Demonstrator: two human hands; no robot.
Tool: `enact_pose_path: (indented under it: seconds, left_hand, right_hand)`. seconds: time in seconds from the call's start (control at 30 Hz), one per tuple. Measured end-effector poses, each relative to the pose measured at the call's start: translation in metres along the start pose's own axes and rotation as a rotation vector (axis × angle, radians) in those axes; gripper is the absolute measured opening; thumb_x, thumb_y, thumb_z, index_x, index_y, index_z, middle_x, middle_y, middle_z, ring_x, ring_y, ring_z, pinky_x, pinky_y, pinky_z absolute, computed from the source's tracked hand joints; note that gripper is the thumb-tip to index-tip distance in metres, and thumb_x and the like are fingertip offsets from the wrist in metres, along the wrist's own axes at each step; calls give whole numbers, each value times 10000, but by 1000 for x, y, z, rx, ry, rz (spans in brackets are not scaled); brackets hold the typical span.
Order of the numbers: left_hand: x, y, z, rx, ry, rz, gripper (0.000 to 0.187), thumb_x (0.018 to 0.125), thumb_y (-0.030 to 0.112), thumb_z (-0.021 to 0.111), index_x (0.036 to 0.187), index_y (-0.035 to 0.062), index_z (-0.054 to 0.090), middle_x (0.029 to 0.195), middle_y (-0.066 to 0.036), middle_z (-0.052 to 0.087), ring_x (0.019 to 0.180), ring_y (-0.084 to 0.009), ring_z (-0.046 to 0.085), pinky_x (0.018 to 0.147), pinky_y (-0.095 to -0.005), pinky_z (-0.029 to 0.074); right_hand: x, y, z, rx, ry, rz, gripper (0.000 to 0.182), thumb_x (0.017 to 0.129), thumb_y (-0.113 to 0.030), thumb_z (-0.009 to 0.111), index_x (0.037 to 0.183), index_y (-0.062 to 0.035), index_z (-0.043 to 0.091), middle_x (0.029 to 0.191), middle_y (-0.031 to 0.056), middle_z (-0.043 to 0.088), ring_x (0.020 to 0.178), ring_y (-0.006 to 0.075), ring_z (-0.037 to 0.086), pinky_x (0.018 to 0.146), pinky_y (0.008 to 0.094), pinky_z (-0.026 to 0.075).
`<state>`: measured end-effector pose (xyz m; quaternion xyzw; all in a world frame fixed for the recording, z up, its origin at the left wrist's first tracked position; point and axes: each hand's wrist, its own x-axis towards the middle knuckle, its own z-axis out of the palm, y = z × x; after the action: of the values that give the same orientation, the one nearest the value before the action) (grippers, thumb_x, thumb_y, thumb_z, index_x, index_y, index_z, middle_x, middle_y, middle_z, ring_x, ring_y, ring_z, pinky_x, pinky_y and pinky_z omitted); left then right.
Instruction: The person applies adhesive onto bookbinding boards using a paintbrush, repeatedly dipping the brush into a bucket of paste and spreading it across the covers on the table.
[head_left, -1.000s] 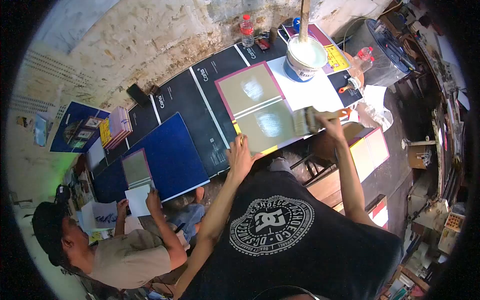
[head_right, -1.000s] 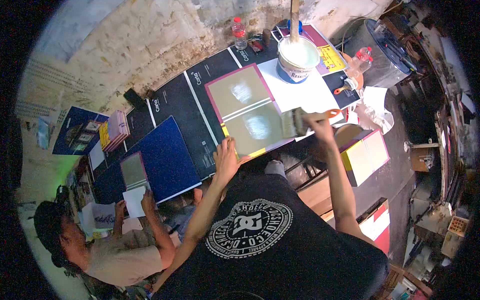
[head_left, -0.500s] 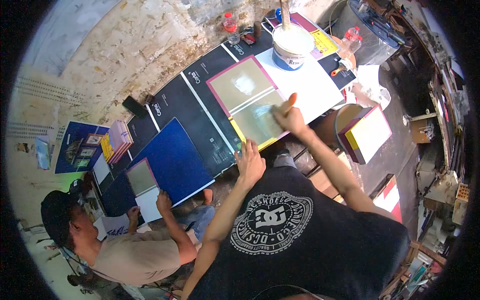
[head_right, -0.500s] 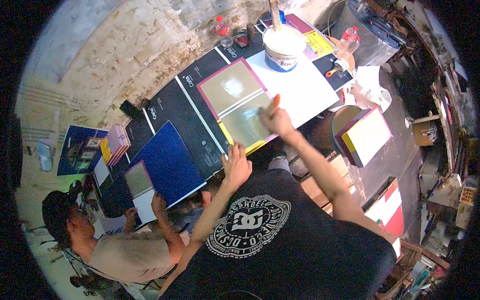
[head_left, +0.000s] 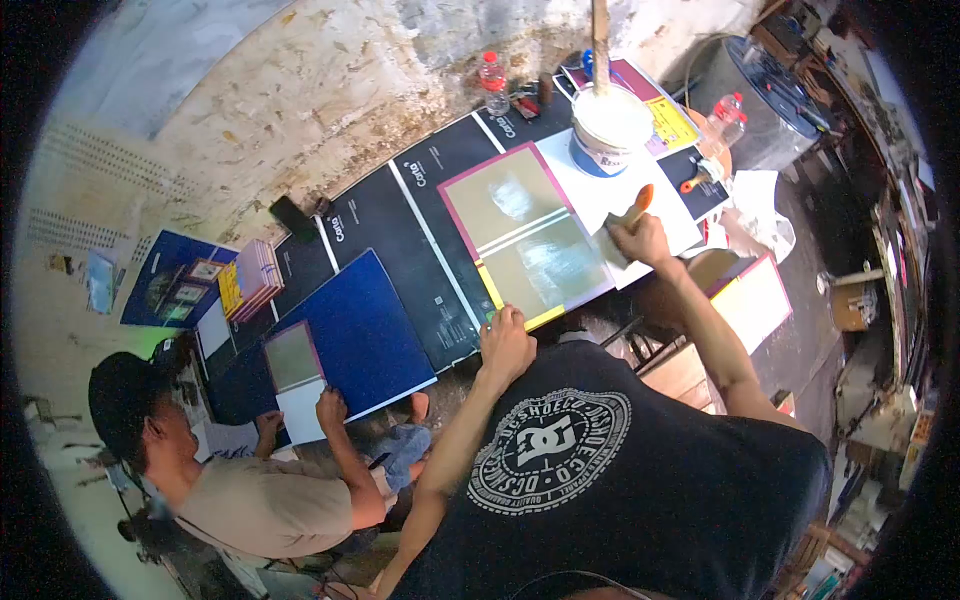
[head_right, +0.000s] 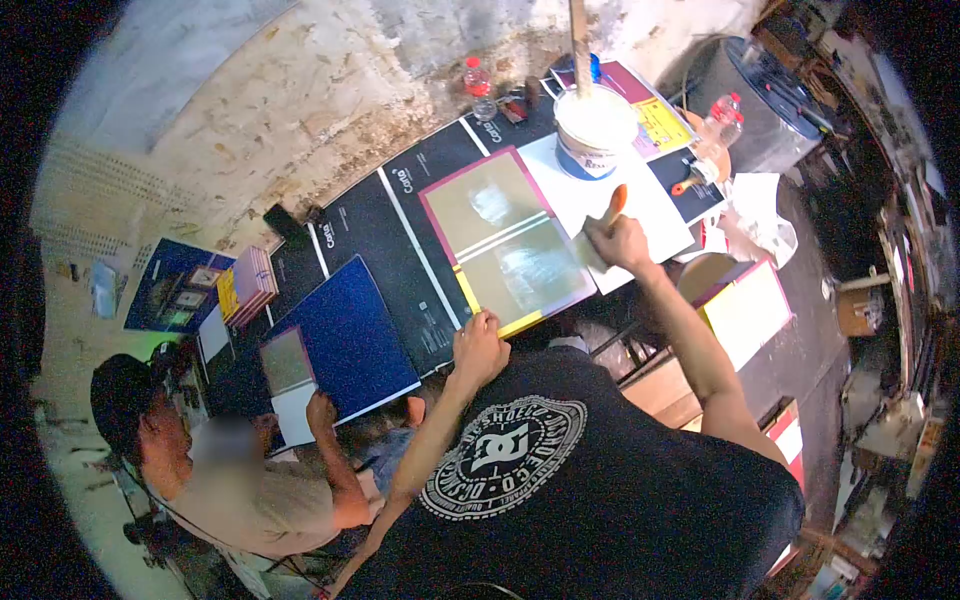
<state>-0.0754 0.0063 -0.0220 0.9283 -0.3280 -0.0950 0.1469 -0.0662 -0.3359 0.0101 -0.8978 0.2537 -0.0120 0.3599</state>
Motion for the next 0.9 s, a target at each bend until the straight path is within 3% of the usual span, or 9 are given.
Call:
enact_pose_path:
  seconds: [0.1, 0.13, 0.23, 0.27, 0.37, 0.43, 0.5, 0.67, 0.9]
  left_hand:
    - [27, -12, -21, -169, -242, -177, 558, 840, 370, 670, 1240, -4, 559, 1272, -163, 546, 1165, -353, 555, 919, -532, 478]
    - [31, -12, -30, -169, -103, -201, 795, 767, 542, 752, 1301, 3, 515, 1346, -165, 509, 1169, -371, 535, 928, -542, 465]
    - [52, -19, -42, 27, 12, -144, 1111, 567, 638, 827, 1374, -21, 443, 1436, -162, 450, 1170, -344, 518, 896, -536, 456]
    - [59, -19, -41, 77, -130, -209, 1266, 446, 659, 850, 1422, -4, 391, 1480, -136, 416, 1197, -343, 503, 912, -548, 447]
    - [59, -18, -30, 153, -170, -228, 1269, 456, 667, 844, 1435, 6, 380, 1494, -128, 395, 1219, -354, 500, 923, -568, 440]
    - [56, -19, -30, 98, -206, -250, 1297, 456, 669, 844, 1459, 14, 348, 1530, -122, 349, 1227, -366, 514, 931, -582, 441]
    - [58, -18, -32, 60, -224, -272, 1307, 460, 675, 839, 1471, 20, 333, 1549, -115, 327, 1219, -367, 527, 928, -588, 444]
    - [59, -27, -19, -2, -233, -287, 1324, 479, 647, 856, 1499, 32, 278, 1567, -116, 292, 1191, -404, 552, 914, -600, 471]
    - [57, -32, -14, -31, -180, -248, 1310, 468, 629, 880, 1481, 35, 301, 1548, -162, 299, 1249, -415, 527, 956, -575, 485]
  right_hand:
    - [37, -9, -26, -135, 198, -194, 285, 885, -294, 696, 937, -14, 715, 690, 122, 688, 608, 200, 694, 552, 356, 533]
    - [41, -28, -25, 10, 207, -290, 278, 882, -283, 703, 936, -11, 713, 691, 115, 681, 605, 192, 683, 554, 349, 529]
    - [68, -75, 21, 201, 184, -532, 251, 863, -255, 729, 930, -14, 707, 785, 92, 684, 699, 187, 658, 646, 357, 522]
    - [69, -93, 44, 318, 164, -552, 244, 844, -251, 744, 925, -25, 702, 799, 102, 675, 733, 201, 645, 672, 374, 507]
    - [87, -111, 100, 52, -32, -811, 365, 803, -359, 751, 993, -66, 641, 918, 161, 653, 814, 368, 652, 788, 459, 518]
    - [131, -89, 120, -37, -128, -891, 417, 775, -410, 758, 1013, -86, 646, 901, 177, 659, 822, 381, 658, 780, 469, 527]
    - [183, -79, 96, -22, -175, -649, 284, 787, -344, 704, 951, -114, 676, 911, 203, 673, 869, 390, 653, 794, 497, 517]
    - [262, -101, 45, -109, 99, -774, 268, 805, -383, 676, 831, -117, 694, 813, 178, 677, 795, 365, 674, 738, 494, 530]
    - [236, -115, 83, -90, -325, -829, 257, 815, -366, 675, 917, -130, 691, 826, 164, 696, 780, 354, 684, 707, 468, 536]
